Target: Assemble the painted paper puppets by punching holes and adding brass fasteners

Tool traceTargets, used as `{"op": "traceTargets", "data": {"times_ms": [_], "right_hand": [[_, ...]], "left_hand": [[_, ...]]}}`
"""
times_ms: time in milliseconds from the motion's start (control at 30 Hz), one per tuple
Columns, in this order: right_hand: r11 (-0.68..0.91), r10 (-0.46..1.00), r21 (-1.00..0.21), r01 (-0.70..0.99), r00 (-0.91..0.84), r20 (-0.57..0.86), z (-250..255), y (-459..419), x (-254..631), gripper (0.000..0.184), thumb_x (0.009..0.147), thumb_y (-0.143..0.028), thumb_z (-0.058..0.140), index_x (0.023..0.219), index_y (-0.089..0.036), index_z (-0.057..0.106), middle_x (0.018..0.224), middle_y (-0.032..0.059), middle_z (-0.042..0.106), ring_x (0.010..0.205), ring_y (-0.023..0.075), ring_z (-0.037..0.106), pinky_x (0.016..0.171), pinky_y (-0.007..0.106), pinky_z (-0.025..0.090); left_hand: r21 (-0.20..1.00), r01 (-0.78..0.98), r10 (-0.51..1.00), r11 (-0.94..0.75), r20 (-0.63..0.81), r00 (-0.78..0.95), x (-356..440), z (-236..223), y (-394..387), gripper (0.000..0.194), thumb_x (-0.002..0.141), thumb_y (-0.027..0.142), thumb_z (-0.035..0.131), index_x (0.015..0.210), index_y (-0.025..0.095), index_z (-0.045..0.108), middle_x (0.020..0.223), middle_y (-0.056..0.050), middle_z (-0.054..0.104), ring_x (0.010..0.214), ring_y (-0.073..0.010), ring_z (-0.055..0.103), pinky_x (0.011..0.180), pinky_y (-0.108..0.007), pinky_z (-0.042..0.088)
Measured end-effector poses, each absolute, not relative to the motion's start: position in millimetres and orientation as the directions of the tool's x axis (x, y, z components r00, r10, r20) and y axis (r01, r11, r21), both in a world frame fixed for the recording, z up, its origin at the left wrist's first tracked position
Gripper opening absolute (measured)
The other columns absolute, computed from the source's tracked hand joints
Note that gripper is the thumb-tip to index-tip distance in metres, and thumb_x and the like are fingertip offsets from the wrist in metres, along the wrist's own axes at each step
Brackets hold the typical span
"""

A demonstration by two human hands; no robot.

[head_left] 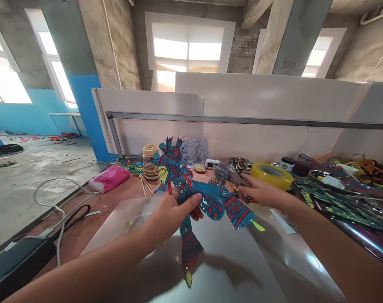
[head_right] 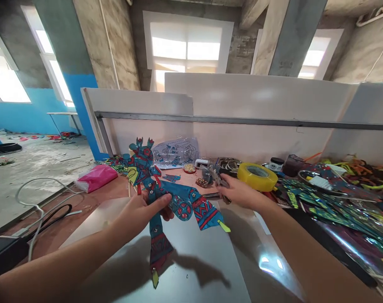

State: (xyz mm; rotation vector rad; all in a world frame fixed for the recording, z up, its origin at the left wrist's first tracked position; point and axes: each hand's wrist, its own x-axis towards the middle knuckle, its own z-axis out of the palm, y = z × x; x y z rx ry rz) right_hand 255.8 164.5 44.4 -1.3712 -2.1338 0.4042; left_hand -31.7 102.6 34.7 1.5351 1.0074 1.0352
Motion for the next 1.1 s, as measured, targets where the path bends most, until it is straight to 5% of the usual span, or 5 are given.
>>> {"op": "traceTargets", "data": {"times_ms": [133,333,700,933,1100], "right_hand": [[0.293,0.917,-0.839,0.457,-0.382,0.112,67.0,142.1,240.1,0.042,0.088,-0.062,0.052,0.094,-0.021,0.062,0.076,0.0047,0.066,0.07,0.0205,0.066,0.067,0.035,0.055],[0.41,0.863,-0.688,0.598,-0.499,0.08,74.0,112.4,212.1,0.027,0.086,-0.046,0.063,0.092,-0.021,0.068,0.091,0.0044,0.07,0.081,0.0212,0.065,0.069,0.031,0.053],[0.565,0.814,-0.489,0.664,-0.353,0.462,69.5,105.8,199.4,0.03,0.092,-0.048,0.052,0.086,-0.02,0.061,0.083,0.0037,0.066,0.076,0.0205,0.06,0.067,0.031,0.046],[0.536,0.831,-0.522,0.663,-0.309,0.462,66.7,111.8,206.1,0.049,0.095,-0.062,0.04,0.091,-0.02,0.065,0.081,0.0051,0.066,0.074,0.0209,0.059,0.065,0.031,0.048],[0.562,0.774,-0.3,0.771,-0.363,0.519,66.8,97.0,199.3,0.038,0.096,-0.054,0.042,0.102,-0.023,0.063,0.1,0.0099,0.065,0.086,0.0249,0.06,0.073,0.036,0.048]], "left_hand": [[0.992,0.032,0.948,-0.122,0.107,0.3,-30.9,25.1,106.7,0.038,0.085,0.051,0.062,0.073,0.015,0.064,0.062,-0.004,0.069,0.057,-0.0146,0.064,0.058,-0.026,0.052],[0.982,0.095,0.935,-0.165,0.125,0.333,-30.2,18.8,109.3,0.04,0.089,0.05,0.058,0.07,0.016,0.066,0.064,-0.005,0.07,0.059,-0.0141,0.063,0.06,-0.025,0.05],[0.983,-0.069,0.803,0.17,-0.098,0.587,-31.7,15.0,102.6,0.044,0.073,0.056,0.076,0.078,0.013,0.07,0.063,-0.005,0.069,0.051,-0.0106,0.059,0.052,-0.022,0.048],[0.981,-0.187,0.98,-0.055,0.089,0.179,-36.8,32.7,108.9,0.036,0.077,0.048,0.075,0.088,0.014,0.069,0.071,-0.005,0.073,0.062,-0.0142,0.067,0.061,-0.024,0.056],[0.967,-0.108,0.973,-0.231,0.233,-0.002,-44.0,50.8,109.3,0.031,0.075,0.043,0.075,0.087,0.015,0.068,0.078,-0.005,0.076,0.073,-0.0215,0.072,0.073,-0.033,0.06]]}}
